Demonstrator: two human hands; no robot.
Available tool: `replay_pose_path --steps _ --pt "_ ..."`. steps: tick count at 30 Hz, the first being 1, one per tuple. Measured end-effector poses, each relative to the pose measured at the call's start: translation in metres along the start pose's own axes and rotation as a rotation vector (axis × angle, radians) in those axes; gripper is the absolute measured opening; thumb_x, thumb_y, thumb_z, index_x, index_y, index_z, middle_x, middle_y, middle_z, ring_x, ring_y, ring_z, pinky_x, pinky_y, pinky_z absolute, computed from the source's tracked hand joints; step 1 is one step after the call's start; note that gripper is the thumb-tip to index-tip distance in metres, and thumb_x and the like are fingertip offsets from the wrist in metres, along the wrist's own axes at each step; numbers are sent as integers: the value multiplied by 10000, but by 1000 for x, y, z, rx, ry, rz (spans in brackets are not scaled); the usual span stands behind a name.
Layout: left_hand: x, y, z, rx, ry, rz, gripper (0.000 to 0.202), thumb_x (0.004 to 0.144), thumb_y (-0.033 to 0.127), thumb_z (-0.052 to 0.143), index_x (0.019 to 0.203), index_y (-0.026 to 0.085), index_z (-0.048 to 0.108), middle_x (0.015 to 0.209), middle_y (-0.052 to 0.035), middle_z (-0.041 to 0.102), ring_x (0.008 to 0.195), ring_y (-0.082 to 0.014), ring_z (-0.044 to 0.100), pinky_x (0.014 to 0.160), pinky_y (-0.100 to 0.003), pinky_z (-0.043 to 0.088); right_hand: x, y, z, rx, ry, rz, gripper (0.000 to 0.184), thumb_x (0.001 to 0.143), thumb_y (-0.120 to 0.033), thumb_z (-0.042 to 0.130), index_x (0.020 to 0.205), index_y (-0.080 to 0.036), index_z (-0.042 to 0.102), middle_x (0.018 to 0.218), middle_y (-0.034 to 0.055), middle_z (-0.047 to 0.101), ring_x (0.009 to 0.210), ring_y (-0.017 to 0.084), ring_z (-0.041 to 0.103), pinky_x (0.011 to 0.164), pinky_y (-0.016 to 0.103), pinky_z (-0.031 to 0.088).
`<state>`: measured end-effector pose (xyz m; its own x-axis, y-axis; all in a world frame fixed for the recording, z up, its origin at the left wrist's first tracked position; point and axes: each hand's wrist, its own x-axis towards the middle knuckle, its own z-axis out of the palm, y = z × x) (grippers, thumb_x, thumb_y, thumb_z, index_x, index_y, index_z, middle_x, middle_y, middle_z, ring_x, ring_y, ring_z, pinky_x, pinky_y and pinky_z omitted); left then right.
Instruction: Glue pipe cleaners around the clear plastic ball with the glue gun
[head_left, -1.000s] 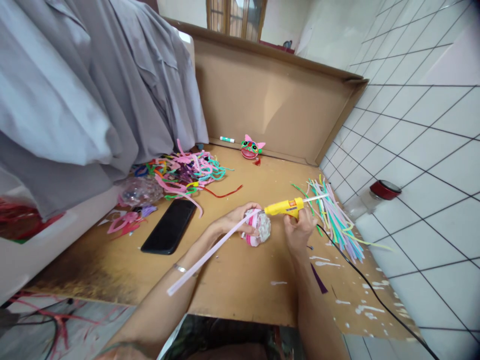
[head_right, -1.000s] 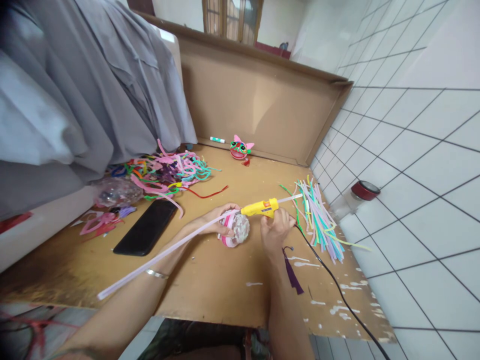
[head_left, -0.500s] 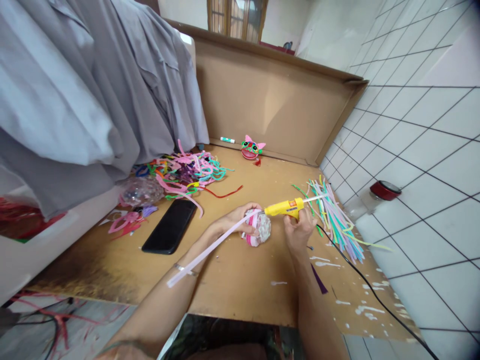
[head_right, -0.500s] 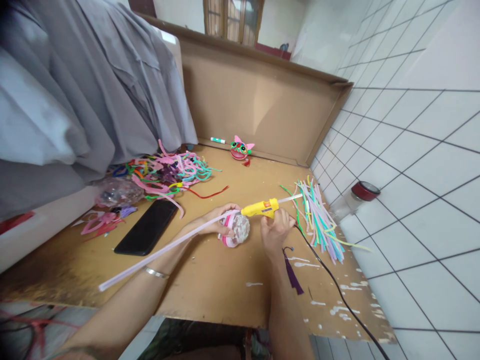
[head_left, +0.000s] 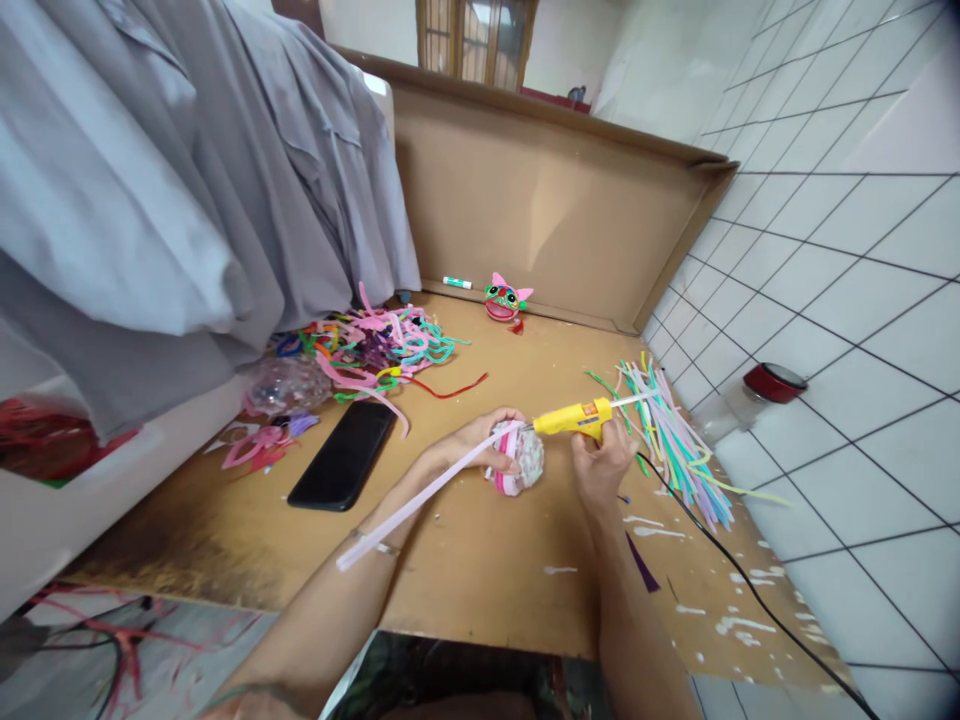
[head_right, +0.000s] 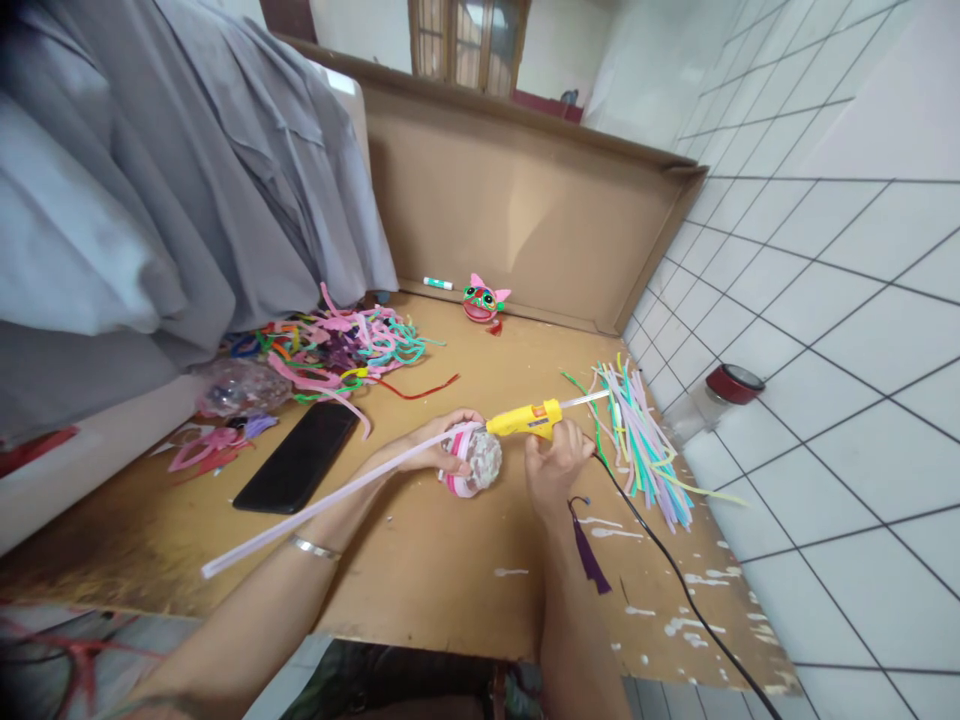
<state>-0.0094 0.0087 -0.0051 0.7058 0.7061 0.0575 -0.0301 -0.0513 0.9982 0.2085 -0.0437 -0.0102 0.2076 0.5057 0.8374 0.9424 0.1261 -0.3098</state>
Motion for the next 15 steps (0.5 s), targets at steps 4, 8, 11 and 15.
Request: replay_pose_path --steps 4,8,11,15 --pt "0 2 1 -19 8 6 708 493 268 871 1095 185 508 902 24 561 735 -105 506 616 -196 436 -1 1 1 12 13 -24 70 774 -226 491 743 -233 429 722 9 516 742 217 506 731 346 348" --pt "-1 4 1 -12 -21 -11 697 506 288 866 1090 183 500 890 23 554 735 -110 505 583 -190 440 -1 1 1 7 11 -29 95 790 -249 489 729 -237 416 720 9 517 740 216 505 723 343 348" --pt "-1 3 0 -14 -22 -19 703 509 289 867 1099 184 499 887 23 554 724 -109 507 564 -183 431 0 0 0 6 -2 -25 87 794 -249 485 734 -236 424 720 9 522 732 214 502 722 342 346" --pt "0 0 1 -24 11 8 712 495 250 875 1100 183 507 871 32 555 715 -96 500 588 -176 420 0 -1 -2 15 -1 -27 88 794 -242 481 729 -234 422 715 9 518 718 208 494 718 339 341"
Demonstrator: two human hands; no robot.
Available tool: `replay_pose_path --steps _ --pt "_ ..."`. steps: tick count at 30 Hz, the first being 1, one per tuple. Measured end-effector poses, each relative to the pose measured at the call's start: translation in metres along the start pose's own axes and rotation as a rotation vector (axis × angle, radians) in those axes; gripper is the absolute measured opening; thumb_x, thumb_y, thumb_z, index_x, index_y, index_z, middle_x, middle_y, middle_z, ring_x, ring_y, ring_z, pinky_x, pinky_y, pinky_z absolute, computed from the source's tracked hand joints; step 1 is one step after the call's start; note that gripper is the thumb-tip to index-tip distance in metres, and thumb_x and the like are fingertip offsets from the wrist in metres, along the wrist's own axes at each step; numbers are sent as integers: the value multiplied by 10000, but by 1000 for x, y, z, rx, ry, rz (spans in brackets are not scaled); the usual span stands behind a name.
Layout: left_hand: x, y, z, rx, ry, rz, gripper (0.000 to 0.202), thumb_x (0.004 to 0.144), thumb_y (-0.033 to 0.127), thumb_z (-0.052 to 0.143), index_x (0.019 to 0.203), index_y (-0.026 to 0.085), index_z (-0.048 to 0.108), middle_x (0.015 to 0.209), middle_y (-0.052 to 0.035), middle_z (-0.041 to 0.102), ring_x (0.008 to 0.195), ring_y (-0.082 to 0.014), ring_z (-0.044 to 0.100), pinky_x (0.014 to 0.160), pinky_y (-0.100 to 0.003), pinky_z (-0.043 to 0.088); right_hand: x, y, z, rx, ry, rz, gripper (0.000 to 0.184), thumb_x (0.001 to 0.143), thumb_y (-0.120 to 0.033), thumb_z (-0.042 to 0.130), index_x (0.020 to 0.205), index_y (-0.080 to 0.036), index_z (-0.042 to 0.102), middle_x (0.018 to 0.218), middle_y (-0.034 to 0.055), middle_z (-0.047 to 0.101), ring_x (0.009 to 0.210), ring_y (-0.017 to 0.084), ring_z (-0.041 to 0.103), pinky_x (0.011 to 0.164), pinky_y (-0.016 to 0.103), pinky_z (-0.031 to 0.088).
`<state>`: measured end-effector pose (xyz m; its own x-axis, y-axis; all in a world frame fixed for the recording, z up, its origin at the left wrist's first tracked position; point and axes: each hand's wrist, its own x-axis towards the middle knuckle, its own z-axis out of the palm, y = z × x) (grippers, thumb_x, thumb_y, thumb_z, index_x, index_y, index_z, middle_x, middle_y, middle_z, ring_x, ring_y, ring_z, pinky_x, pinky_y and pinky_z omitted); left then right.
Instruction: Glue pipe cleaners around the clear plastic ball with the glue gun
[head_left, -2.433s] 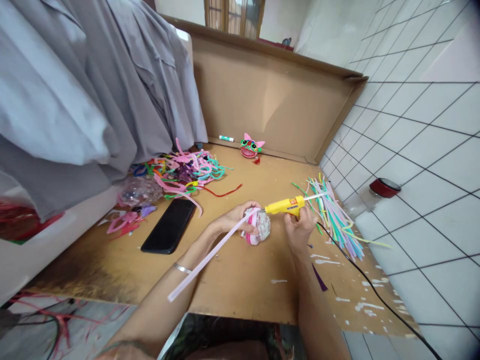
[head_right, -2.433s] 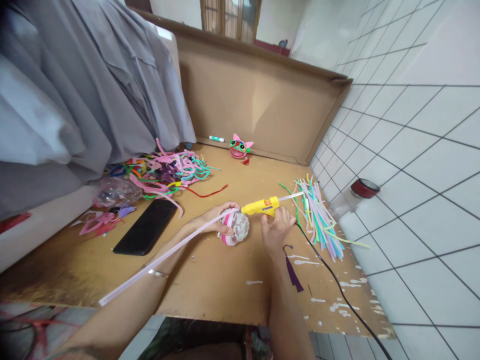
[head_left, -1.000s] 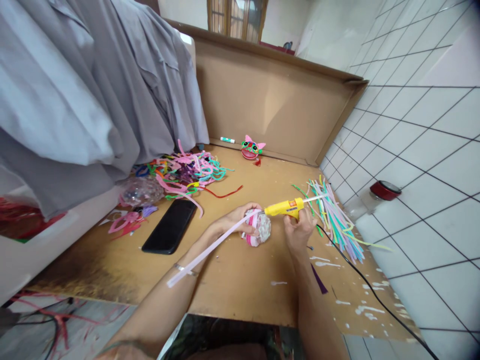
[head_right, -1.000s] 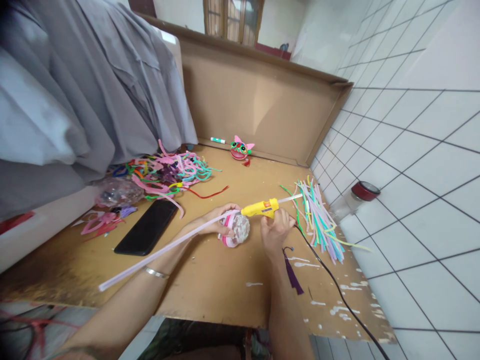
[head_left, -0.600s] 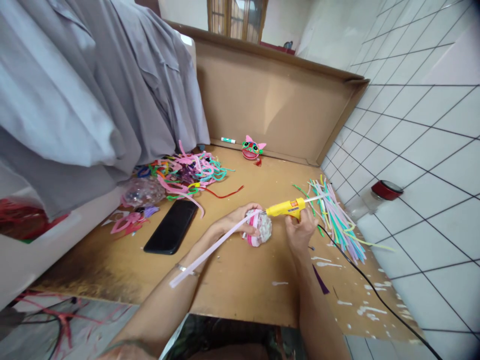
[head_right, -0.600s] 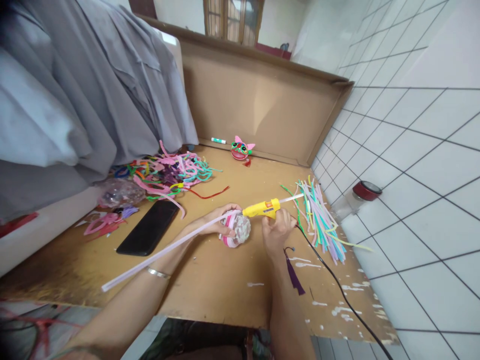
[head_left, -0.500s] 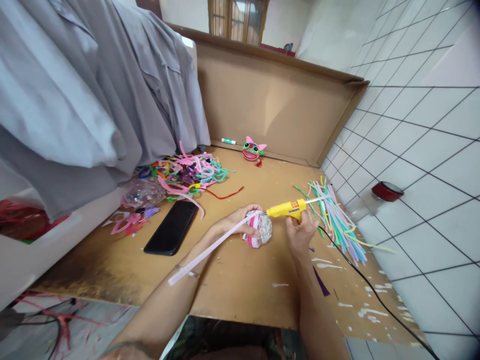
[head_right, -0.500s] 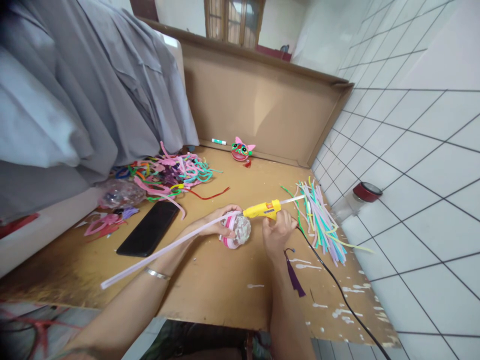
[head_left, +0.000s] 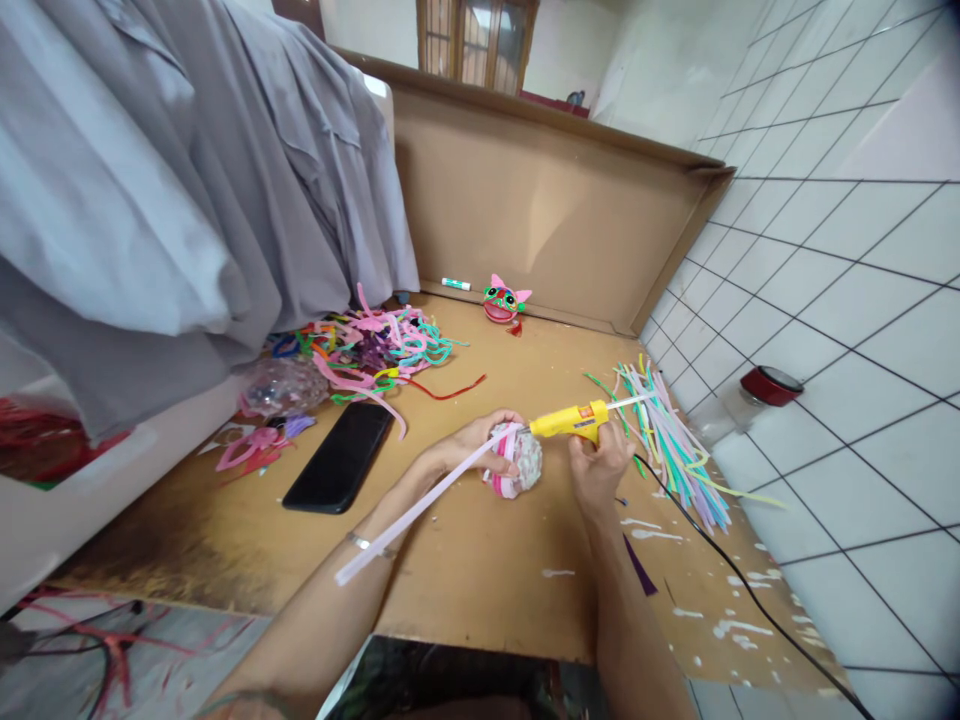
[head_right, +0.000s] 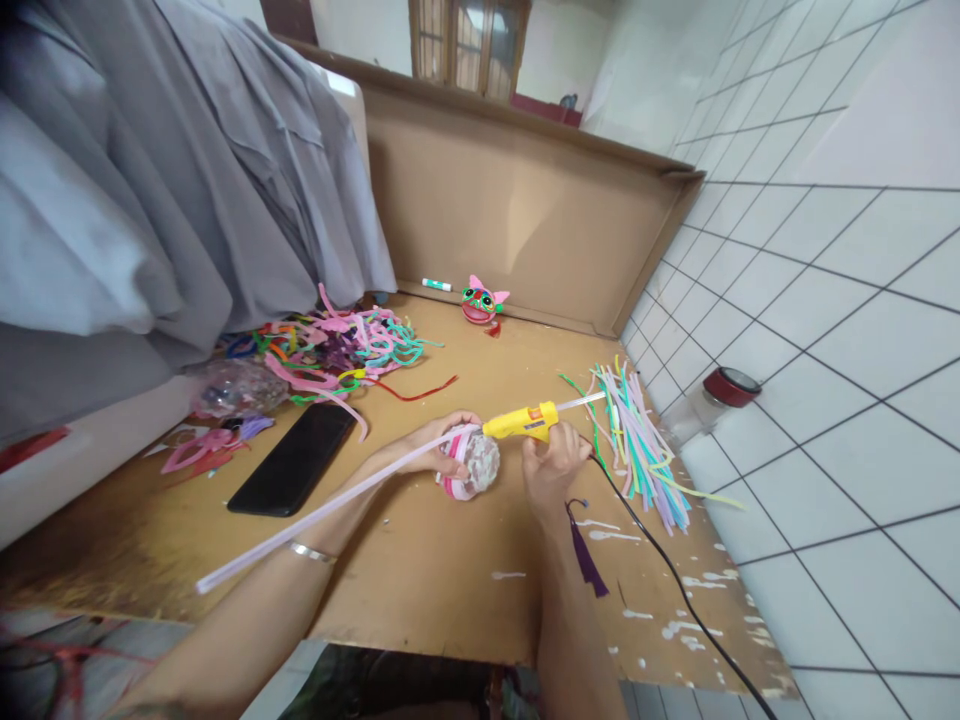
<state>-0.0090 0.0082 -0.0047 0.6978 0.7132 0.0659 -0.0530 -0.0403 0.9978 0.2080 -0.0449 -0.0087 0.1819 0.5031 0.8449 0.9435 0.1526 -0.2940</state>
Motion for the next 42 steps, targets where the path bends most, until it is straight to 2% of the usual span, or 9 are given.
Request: replay_pose_path --steps 7,14,20,27,37,42 --pt "0 -1 0 8 -2 21 708 501 245 872 1110 181 518 887 25 567 735 -105 510 624 -193 438 0 3 2 14 7 -14 114 785 -239 489 708 -236 405 691 -8 487 698 200 483 716 332 337" --pt "1 -1 -1 15 -3 -12 709 494 274 876 1101 187 519 857 36 564 700 -100 509 582 -184 417 1 2 2 4 27 2 94 779 -233 487 720 -234 413 693 -7 496 698 200 488 708 328 336" --pt "0 0 1 3 -13 27 700 504 252 873 1104 181 520 883 28 570 720 -94 502 606 -181 424 0 2 1 -3 9 -13 84 787 -245 482 729 -233 423 703 -1 503 710 202 488 711 331 338" --pt "0 1 0 15 -19 -19 717 504 279 876 1109 189 502 865 36 566 689 -94 518 569 -177 415 0 1 1 -18 6 -11 71 797 -248 483 741 -229 443 725 14 531 736 213 503 718 339 342" --pt "0 -1 -2 36 -23 5 716 516 262 872 1125 187 503 910 22 568 733 -104 514 604 -189 436 0 2 1 -29 31 4 66 791 -224 482 741 -229 439 717 7 532 722 206 506 704 327 333" --pt "0 2 -1 38 -7 -6 708 504 277 878 1104 187 512 871 33 553 723 -104 507 597 -187 433 0 2 0 -12 35 -12 68 795 -226 487 743 -228 442 728 13 542 728 210 507 703 326 327"
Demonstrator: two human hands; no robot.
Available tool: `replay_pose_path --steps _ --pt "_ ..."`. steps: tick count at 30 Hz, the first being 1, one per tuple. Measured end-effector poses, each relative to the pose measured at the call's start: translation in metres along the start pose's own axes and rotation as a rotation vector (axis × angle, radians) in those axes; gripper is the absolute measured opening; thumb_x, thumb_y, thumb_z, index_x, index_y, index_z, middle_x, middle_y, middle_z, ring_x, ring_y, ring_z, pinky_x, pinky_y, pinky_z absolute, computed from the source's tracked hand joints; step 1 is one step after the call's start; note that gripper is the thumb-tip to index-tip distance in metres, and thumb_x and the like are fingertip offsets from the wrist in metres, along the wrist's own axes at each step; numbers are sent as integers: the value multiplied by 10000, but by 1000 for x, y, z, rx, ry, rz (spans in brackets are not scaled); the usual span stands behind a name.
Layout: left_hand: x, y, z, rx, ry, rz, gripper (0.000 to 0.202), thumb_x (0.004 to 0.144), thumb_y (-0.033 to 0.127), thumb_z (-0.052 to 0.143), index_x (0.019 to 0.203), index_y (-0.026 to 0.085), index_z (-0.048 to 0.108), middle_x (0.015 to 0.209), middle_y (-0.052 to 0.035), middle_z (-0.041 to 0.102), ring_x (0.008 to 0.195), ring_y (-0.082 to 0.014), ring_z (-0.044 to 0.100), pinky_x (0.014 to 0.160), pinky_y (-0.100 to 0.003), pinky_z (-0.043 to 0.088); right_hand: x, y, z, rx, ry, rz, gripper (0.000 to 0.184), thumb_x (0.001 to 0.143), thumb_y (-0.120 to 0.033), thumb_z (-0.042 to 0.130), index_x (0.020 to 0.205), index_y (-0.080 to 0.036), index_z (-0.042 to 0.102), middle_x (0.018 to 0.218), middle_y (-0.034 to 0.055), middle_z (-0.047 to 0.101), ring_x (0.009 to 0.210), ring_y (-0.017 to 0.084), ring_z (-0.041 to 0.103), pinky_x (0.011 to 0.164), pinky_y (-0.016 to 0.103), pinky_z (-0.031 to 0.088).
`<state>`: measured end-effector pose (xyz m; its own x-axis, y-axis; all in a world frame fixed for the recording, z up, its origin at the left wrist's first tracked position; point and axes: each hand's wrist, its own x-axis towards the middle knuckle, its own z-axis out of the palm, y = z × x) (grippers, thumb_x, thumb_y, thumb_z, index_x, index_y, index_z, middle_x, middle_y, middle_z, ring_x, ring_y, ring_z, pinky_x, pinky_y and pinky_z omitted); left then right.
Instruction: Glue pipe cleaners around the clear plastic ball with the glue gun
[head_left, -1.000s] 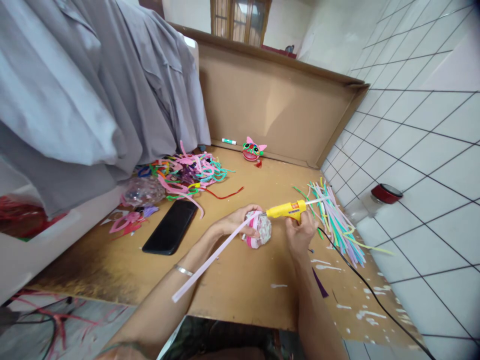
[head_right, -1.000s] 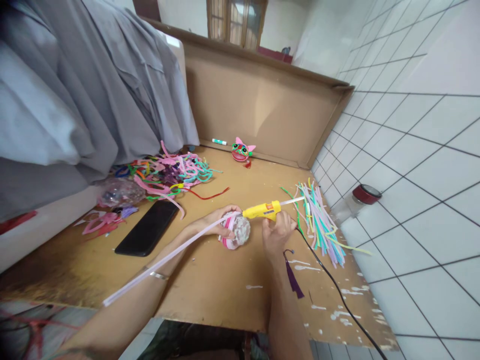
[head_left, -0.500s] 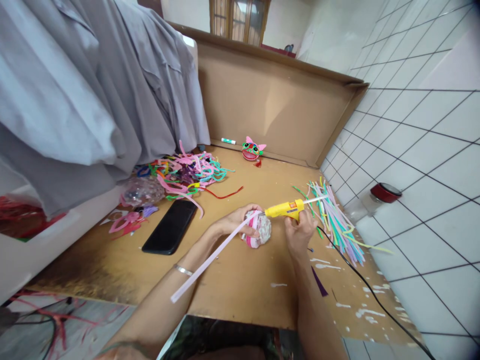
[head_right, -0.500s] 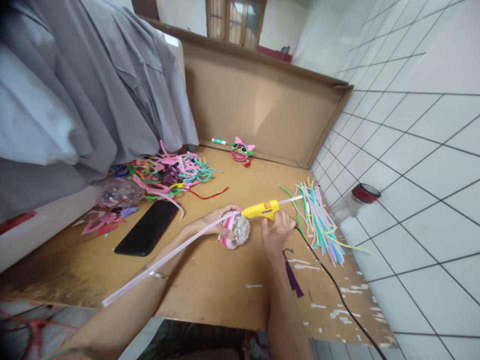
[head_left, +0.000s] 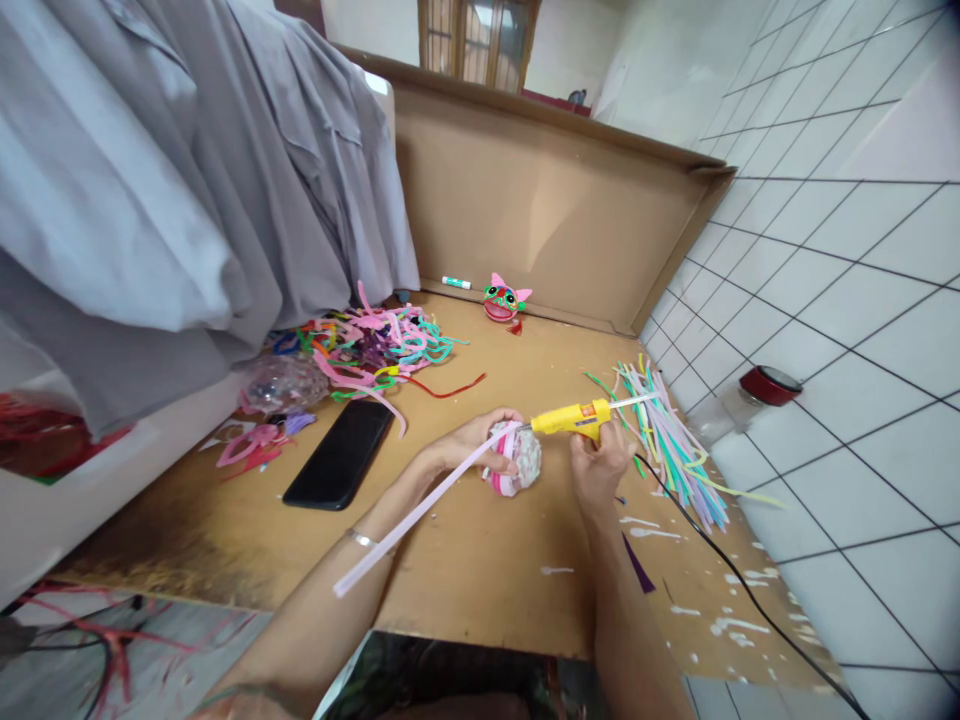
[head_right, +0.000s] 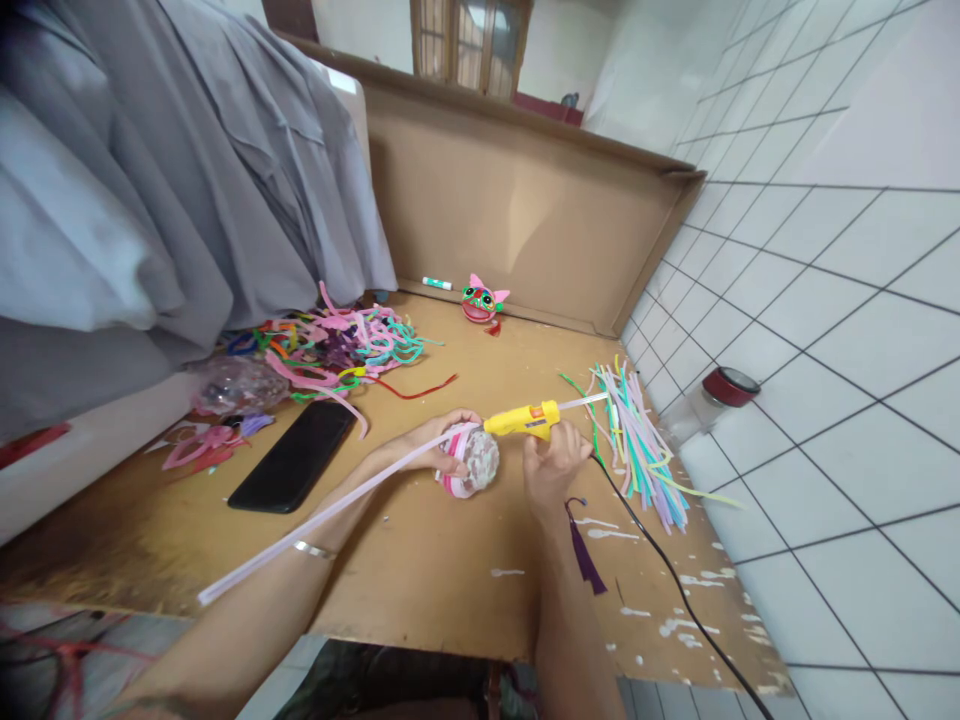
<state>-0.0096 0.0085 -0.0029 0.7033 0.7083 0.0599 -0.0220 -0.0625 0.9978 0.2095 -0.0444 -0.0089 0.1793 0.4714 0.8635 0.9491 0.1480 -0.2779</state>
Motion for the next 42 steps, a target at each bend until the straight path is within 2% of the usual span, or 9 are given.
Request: replay_pose_path --steps 8,17,42 --pt "-1 4 2 -28 1 -21 705 484 274 877 1080 186 512 847 41 551 705 -101 498 586 -188 413 0 -2 0 25 -11 -25 89 796 -215 499 737 -229 434 706 -8 500 710 199 482 722 328 324" --pt "-1 3 1 -11 5 -10 698 495 262 876 1089 183 518 870 32 552 723 -100 496 601 -186 417 0 0 0 22 -41 38 62 790 -233 492 746 -229 448 739 11 527 755 213 498 739 340 338" --pt "-1 6 1 9 7 -45 717 484 274 876 1097 188 516 873 30 557 730 -110 506 597 -191 419 2 -3 -3 -14 -40 12 59 788 -225 484 740 -233 451 738 21 554 763 225 522 731 338 332"
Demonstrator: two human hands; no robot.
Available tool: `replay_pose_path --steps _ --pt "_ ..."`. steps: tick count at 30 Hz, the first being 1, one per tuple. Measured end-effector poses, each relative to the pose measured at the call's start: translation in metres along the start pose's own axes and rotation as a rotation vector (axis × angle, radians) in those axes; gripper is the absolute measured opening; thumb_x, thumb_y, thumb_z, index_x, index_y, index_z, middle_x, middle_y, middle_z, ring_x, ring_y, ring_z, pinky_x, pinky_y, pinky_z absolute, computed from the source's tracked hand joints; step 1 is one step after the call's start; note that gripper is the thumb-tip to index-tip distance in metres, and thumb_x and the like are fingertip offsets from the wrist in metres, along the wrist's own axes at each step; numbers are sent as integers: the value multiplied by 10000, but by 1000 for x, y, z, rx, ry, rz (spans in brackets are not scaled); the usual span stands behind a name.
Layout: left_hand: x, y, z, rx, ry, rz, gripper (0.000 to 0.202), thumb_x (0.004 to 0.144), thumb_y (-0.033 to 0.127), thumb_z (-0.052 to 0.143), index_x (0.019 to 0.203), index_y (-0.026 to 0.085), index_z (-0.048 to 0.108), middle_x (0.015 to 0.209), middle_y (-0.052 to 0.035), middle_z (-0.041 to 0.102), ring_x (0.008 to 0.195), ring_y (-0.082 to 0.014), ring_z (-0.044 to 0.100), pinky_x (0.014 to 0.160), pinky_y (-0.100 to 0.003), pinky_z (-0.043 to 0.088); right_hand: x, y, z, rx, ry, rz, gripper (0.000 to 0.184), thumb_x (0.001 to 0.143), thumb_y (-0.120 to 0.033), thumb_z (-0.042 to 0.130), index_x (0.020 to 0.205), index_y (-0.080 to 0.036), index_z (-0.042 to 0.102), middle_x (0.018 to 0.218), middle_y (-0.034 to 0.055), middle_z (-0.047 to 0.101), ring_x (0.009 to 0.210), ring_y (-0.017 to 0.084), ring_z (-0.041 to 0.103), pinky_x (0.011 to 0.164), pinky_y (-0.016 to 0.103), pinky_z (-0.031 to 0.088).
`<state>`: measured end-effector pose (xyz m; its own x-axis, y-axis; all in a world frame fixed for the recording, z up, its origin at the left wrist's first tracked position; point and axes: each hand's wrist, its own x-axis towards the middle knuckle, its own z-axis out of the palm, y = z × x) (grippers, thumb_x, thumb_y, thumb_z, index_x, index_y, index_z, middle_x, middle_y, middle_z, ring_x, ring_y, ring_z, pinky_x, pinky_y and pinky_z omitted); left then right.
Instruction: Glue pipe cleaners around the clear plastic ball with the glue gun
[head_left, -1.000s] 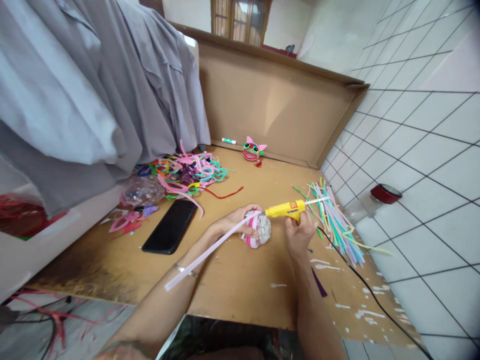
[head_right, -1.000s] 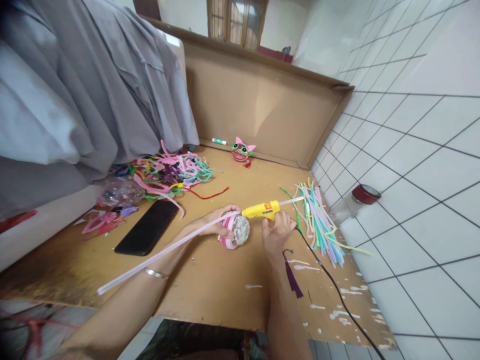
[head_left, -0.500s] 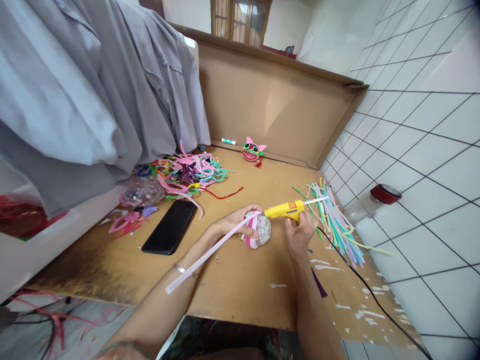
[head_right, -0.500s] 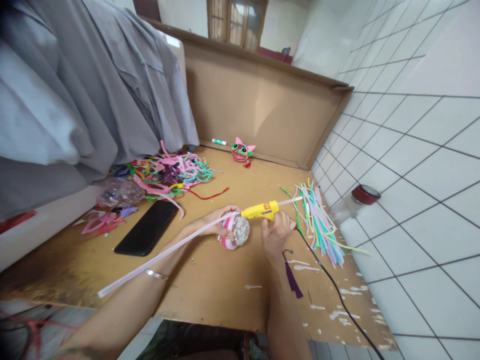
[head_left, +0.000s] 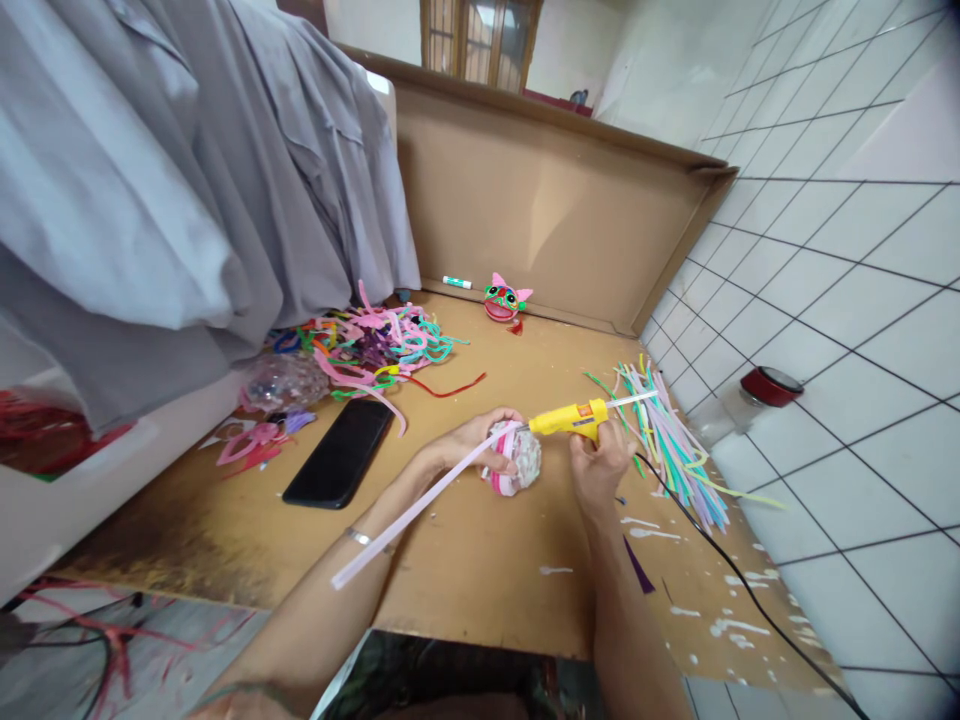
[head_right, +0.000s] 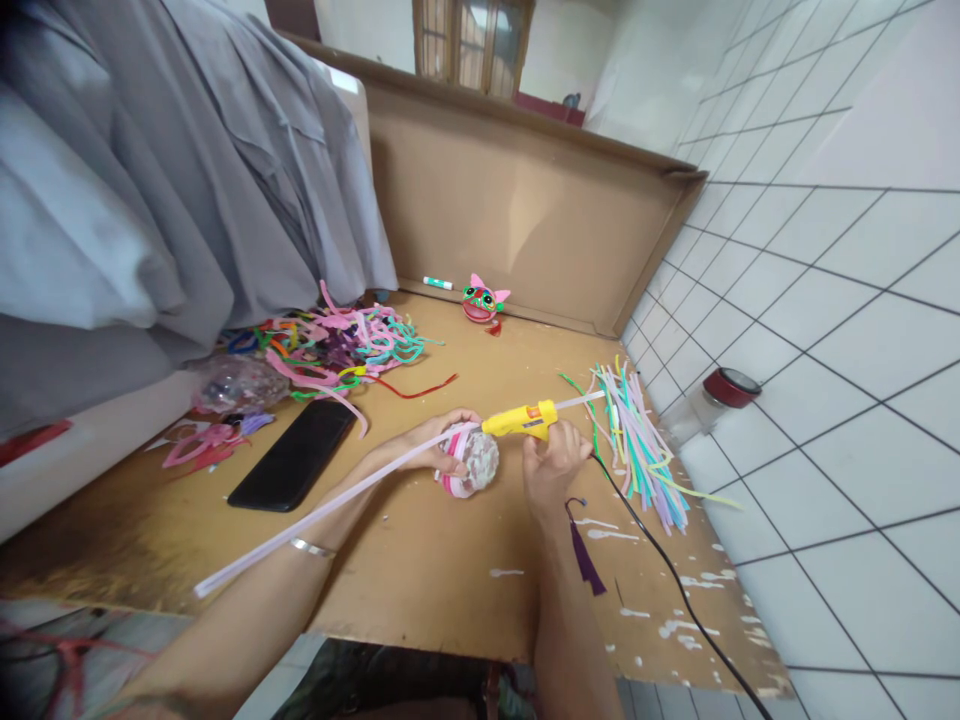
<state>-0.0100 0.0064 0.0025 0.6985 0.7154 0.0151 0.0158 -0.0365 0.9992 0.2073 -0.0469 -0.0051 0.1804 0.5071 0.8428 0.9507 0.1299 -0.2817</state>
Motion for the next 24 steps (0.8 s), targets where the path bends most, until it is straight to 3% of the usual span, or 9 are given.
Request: replay_pose_path --steps 7,24 --pt "2 -6 -1 -18 -11 44 734 491 286 879 1113 188 502 891 26 564 730 -104 500 629 -199 436 1 -1 -1 31 -6 73 36 788 -241 486 762 -233 462 747 19 550 763 224 520 735 337 355" --pt "1 2 1 -21 -3 23 710 475 291 876 1077 189 513 857 33 564 704 -105 500 601 -199 420 0 -1 2 49 -47 61 65 775 -223 481 727 -235 439 729 11 530 762 220 499 740 339 338"
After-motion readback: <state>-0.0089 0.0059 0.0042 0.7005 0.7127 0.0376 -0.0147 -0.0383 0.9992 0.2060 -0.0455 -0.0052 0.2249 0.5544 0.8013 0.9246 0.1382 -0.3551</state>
